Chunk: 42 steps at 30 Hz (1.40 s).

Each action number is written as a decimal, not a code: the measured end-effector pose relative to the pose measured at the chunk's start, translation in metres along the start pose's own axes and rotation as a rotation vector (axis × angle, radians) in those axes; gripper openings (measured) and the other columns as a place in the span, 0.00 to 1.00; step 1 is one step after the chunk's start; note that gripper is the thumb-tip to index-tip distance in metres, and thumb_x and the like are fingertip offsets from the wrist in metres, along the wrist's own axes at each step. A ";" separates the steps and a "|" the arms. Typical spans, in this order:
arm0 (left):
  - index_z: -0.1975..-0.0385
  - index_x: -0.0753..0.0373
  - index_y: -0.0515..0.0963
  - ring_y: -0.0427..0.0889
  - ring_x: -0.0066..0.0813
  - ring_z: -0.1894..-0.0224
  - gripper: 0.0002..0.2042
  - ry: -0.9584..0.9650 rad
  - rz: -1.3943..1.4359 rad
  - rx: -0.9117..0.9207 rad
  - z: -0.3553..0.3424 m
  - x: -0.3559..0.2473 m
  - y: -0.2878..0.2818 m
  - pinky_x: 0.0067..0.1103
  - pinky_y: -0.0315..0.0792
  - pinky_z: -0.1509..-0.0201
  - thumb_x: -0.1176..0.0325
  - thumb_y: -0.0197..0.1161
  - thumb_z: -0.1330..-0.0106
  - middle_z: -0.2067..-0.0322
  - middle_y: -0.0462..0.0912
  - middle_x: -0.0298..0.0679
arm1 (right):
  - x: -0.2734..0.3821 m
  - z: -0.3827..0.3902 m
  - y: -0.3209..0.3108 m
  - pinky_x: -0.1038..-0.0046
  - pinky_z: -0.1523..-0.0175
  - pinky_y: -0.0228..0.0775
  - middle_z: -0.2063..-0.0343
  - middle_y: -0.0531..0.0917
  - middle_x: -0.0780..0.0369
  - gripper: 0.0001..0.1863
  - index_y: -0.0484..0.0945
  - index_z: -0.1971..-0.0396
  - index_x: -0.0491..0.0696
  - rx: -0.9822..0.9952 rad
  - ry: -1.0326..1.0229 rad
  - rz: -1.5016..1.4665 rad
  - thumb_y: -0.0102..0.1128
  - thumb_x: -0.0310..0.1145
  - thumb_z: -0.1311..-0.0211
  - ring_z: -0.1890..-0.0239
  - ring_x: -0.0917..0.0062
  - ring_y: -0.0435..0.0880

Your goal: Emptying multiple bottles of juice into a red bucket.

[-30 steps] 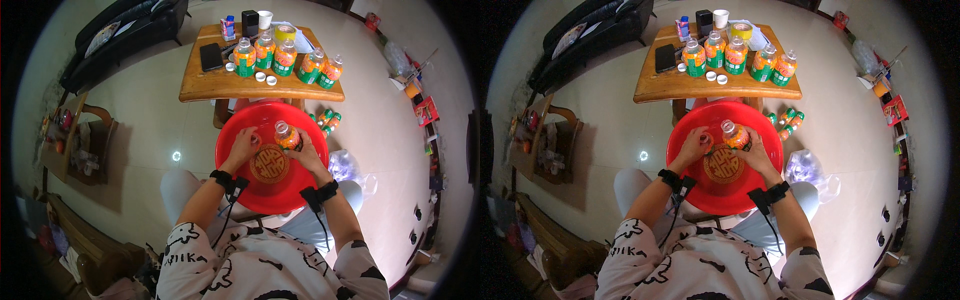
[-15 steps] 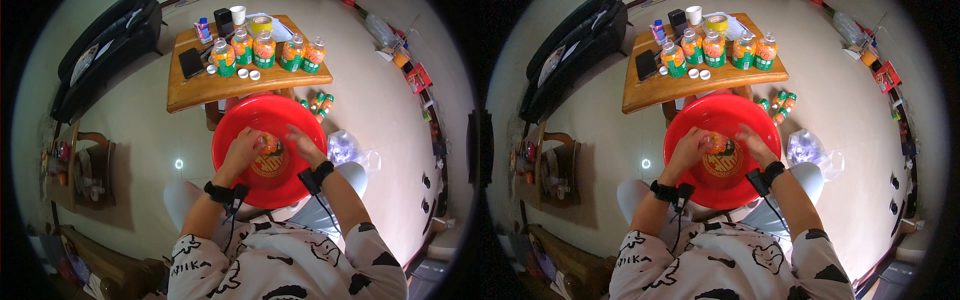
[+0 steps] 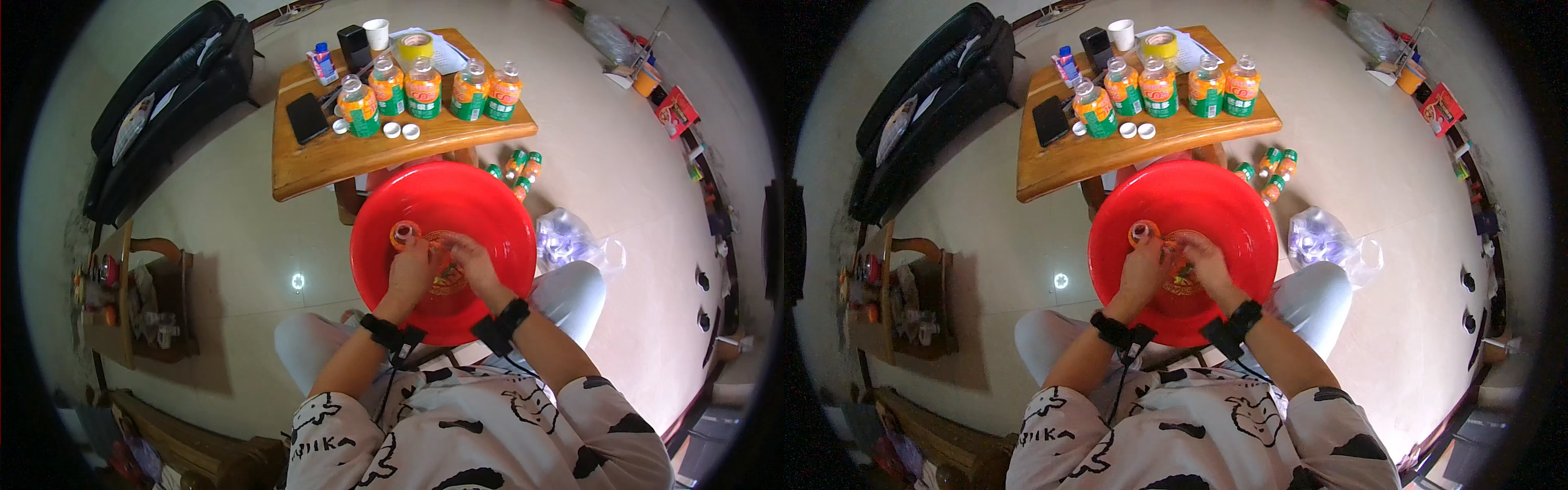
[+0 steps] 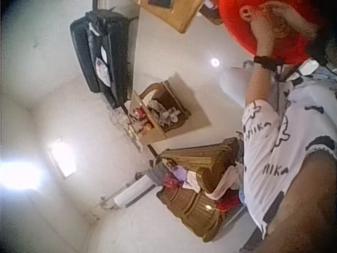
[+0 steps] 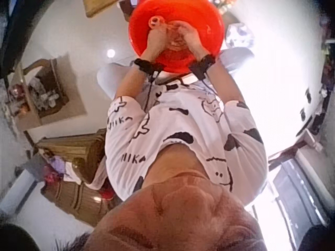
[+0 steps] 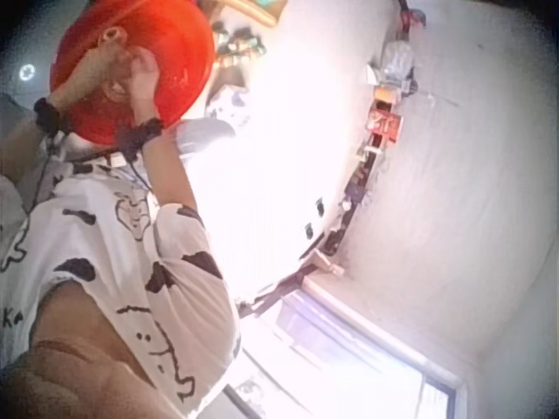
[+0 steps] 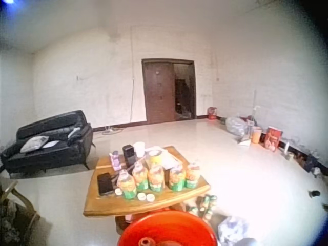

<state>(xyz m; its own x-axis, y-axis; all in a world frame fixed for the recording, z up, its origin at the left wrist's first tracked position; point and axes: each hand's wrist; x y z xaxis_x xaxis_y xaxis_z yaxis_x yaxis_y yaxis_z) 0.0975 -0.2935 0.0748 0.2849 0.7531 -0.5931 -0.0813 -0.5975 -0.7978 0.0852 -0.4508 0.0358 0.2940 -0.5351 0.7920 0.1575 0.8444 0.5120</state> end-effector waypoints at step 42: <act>0.47 0.64 0.72 0.73 0.37 0.43 0.19 -0.089 1.222 -0.141 -0.003 -0.048 0.086 0.30 0.64 0.39 0.58 0.45 0.28 0.48 0.75 0.47 | 0.005 -0.034 -0.072 0.73 0.55 0.70 0.66 0.78 0.61 0.17 0.70 0.59 0.40 -0.369 -0.155 0.687 0.63 0.32 0.44 0.62 0.76 0.77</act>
<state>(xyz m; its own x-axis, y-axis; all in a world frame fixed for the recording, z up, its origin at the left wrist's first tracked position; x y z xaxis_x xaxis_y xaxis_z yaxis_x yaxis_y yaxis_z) 0.0802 -0.3819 0.0348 0.0275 -0.3081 -0.9510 -0.1433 -0.9427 0.3013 0.1074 -0.5133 -0.0089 0.3085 0.1339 0.9418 0.2988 0.9263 -0.2295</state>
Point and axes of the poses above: each hand's wrist, its own z-axis away from the middle knuckle, its own y-axis out of the palm, x = y × z
